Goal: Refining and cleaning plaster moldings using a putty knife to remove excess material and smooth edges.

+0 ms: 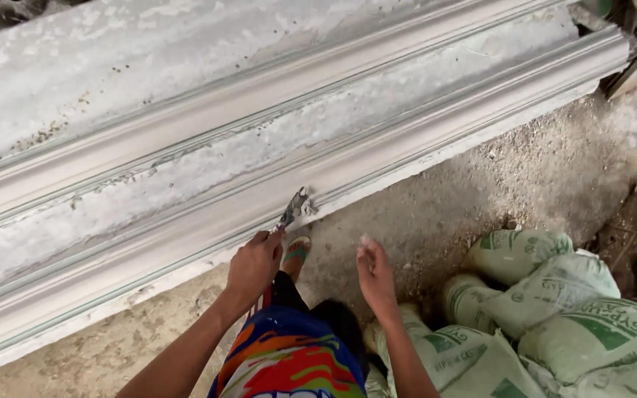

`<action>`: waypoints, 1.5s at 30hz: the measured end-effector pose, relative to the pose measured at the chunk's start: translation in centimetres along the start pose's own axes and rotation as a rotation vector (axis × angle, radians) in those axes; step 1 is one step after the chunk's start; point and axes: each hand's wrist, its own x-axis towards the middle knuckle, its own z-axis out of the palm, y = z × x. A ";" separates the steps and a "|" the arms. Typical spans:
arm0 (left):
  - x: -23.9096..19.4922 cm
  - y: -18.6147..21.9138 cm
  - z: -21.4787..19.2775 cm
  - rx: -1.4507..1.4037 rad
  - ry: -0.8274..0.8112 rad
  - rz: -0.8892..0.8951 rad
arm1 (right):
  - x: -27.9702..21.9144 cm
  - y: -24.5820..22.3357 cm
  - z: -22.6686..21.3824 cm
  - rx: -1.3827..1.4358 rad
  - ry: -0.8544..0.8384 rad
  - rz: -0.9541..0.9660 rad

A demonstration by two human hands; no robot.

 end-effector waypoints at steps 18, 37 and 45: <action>10.2 17.0 6.5 -0.090 0.019 -0.101 | 17.4 5.1 -23.8 0.019 -0.269 -0.127; 19.5 27.4 13.8 -0.102 0.001 -0.031 | 28.5 2.6 -31.1 0.723 -0.271 0.524; 24.3 33.8 16.0 -0.041 0.079 0.060 | 31.5 3.5 -31.4 1.242 -0.161 0.815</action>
